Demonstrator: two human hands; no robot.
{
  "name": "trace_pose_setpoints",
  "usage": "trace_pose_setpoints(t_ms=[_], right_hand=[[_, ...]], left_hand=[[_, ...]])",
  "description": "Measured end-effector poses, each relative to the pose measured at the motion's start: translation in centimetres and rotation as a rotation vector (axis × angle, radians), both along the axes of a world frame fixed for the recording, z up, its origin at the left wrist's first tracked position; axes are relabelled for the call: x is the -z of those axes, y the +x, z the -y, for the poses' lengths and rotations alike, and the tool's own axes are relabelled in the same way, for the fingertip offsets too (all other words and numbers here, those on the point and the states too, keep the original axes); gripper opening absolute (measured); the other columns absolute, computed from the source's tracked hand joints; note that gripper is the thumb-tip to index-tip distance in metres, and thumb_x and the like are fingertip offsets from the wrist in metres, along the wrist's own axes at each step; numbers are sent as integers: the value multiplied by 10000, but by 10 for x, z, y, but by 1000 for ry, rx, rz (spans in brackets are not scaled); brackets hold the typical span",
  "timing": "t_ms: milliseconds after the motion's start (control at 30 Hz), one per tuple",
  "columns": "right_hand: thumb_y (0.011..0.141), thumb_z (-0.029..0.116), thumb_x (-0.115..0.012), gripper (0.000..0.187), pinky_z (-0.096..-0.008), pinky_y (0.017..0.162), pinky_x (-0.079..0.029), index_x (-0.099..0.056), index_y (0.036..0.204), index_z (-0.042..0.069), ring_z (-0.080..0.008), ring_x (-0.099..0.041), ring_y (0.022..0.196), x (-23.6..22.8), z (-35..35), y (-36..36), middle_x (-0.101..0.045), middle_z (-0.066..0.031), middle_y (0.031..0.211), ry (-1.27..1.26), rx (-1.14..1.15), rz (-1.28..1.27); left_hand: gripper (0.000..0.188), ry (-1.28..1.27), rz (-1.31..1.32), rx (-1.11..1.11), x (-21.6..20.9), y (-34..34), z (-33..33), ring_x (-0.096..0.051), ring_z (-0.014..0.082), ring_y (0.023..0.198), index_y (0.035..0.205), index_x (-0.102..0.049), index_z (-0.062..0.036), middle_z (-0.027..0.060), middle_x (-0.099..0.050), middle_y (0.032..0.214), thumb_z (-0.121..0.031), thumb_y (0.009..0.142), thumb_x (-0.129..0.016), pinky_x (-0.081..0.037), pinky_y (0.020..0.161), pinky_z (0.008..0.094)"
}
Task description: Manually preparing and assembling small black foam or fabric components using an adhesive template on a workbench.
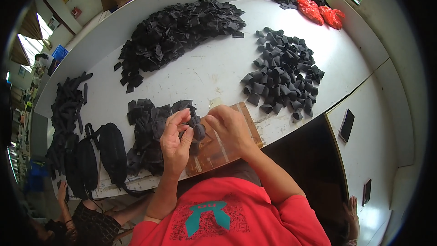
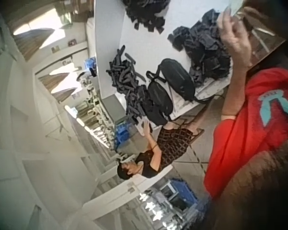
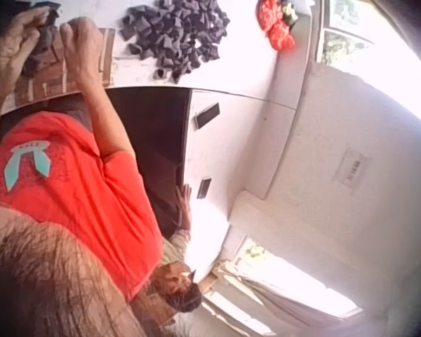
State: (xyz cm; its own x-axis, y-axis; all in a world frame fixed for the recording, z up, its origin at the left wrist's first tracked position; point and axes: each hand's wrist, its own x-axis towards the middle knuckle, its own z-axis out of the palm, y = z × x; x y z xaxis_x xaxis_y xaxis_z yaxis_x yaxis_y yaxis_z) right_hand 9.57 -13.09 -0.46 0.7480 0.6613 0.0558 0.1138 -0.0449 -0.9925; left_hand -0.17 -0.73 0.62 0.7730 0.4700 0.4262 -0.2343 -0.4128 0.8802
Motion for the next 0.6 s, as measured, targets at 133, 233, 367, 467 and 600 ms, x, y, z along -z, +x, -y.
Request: trace_pose_setpoints(t_ms=[133, 233, 367, 467, 600], right_hand=[[720, 194, -679, 265, -297, 576, -456, -577, 898, 27, -214, -572, 651, -21, 9, -19, -558, -92, 721, -29, 125, 382], [652, 225, -733, 328, -314, 576, -476, -582, 879, 42, -225, -583, 637, -26, 4, -27, -553, -84, 755, -36, 110, 572], [633, 160, -726, 275, -310, 523, -473, -577, 835, 47, -228, -583, 621, -30, -4, -28, -553, -70, 723, -50, 137, 672], [631, 123, -715, 252, -317, 523, -471, -576, 826, 43, -233, -578, 618, -28, -7, -28, -552, -75, 718, -69, 169, 742], [626, 97, -705, 254, -326, 511, -461, -581, 840, 41, -235, -561, 597, -16, -8, -28, -548, -73, 696, -7, 179, 740]], left_hand=[[163, 77, 4, 205, -13, 0, -6, -544, 149, 840, 952, -579, 38, 77, -589, 898, 10, 791, -583, -414, 773, 237], [72, 17, 0, 142, -12, -1, -2, -544, 143, 819, 855, -599, 32, 79, -598, 888, 7, 788, -589, -407, 779, 238], [71, -568, 117, 41, -2, -5, 1, -526, 104, 749, 867, -599, -5, 26, -576, 844, -26, 800, -594, -442, 658, 248], [101, -979, 193, 1, 12, -7, -1, -538, 120, 731, 893, -590, -5, 54, -582, 833, -55, 806, -589, -447, 665, 254], [93, -1055, 182, 69, 17, -14, -2, -558, 136, 784, 908, -588, -33, 66, -598, 876, -88, 835, -571, -445, 690, 257]])
